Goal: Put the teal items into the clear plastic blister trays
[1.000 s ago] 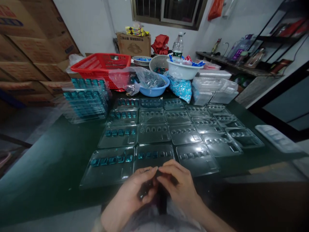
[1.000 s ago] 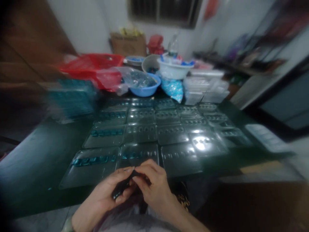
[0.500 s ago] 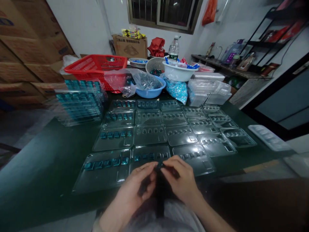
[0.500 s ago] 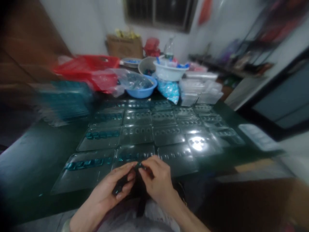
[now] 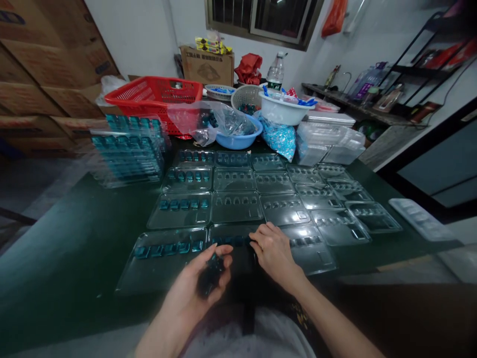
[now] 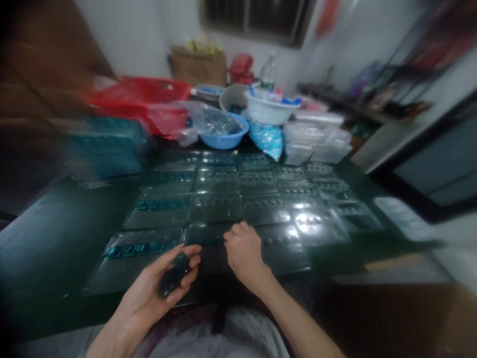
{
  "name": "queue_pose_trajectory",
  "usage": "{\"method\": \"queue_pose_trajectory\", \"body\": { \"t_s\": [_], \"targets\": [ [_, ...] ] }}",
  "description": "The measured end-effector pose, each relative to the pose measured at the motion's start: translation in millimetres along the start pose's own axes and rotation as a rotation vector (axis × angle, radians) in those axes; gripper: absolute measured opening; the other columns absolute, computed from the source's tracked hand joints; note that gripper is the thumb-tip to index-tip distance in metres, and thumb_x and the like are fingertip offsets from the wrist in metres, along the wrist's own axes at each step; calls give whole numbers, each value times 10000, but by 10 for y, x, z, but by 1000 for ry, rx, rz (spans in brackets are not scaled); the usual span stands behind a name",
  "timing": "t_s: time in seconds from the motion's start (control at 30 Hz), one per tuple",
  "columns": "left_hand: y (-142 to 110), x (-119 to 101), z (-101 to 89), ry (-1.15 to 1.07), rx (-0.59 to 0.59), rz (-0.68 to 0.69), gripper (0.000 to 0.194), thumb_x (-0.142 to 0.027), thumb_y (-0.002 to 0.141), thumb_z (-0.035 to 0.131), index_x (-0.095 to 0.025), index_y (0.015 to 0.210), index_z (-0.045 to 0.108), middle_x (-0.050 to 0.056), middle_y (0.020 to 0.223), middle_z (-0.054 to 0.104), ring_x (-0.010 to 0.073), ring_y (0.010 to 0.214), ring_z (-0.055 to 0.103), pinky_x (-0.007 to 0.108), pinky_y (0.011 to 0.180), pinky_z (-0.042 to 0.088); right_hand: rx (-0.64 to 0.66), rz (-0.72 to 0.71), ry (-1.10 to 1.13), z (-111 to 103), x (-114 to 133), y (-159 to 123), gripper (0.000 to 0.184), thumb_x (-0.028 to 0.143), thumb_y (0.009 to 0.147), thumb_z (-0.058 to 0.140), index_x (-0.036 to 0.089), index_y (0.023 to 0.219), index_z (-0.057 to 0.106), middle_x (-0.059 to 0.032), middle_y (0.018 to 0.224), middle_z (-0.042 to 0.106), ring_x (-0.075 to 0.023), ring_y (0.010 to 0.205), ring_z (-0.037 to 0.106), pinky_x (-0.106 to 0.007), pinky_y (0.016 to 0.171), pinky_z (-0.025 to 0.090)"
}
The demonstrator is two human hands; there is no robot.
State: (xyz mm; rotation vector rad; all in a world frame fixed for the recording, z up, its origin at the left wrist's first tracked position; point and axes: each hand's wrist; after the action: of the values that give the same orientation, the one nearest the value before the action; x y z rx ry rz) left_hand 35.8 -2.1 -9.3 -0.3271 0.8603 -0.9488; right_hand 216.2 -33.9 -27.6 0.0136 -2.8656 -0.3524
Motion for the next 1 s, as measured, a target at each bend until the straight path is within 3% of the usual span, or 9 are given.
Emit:
{"method": "queue_pose_trajectory", "body": {
  "t_s": [0.2, 0.4, 0.53, 0.77, 1.0],
  "targets": [
    [27, -9, 5, 1, 37, 29, 332, -371, 727, 521, -137, 957, 572, 41, 774, 531, 94, 564, 502, 163, 379, 305, 55, -38, -129, -4, 48, 10, 177, 111, 781, 458, 200, 831, 603, -50, 736, 533, -195, 778, 438, -324, 682, 323],
    [-10, -21, 11, -32, 80, 15, 444, -485, 726, 459, -162, 1016, 549, 44, 798, 558, 114, 565, 524, 181, 378, 317, -51, -51, 5, -246, 237, -67, 351, 170, 792, 461, 192, 1143, 465, -79, 911, 536, -218, 884, 439, -370, 762, 331],
    [-17, 40, 44, 9, 71, 44, 464, -529, 719, 432, -168, 982, 558, 16, 625, 551, 119, 479, 504, 181, 334, 282, -19, -160, 230, -349, 449, -80, 216, 212, 794, 489, 251, 993, 562, -23, 874, 553, -168, 832, 452, -317, 725, 350],
    [-55, 128, 119, 104, 63, 77, 442, -537, 728, 413, -165, 893, 585, 10, 557, 533, 117, 446, 489, 177, 310, 246, 66, -120, 389, -270, 520, -23, 115, 218, 759, 543, 241, 850, 608, 3, 777, 566, -159, 800, 454, -316, 738, 334],
    [-80, 130, 74, 452, -27, 375, 283, -349, 712, 552, -169, 929, 574, -8, 541, 529, 80, 407, 426, 174, 323, 243, 58, 37, 759, -242, 351, -55, 156, 214, 814, 450, 179, 819, 603, -8, 712, 561, -118, 688, 498, -242, 630, 377]
  ]
}}
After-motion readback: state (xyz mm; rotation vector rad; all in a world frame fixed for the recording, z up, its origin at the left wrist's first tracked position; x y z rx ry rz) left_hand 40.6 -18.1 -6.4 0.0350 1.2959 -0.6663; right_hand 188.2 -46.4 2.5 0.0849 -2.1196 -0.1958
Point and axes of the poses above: each hand's wrist, its own y-axis towards the middle knuckle, its own z-axis out of the palm, x = y × z
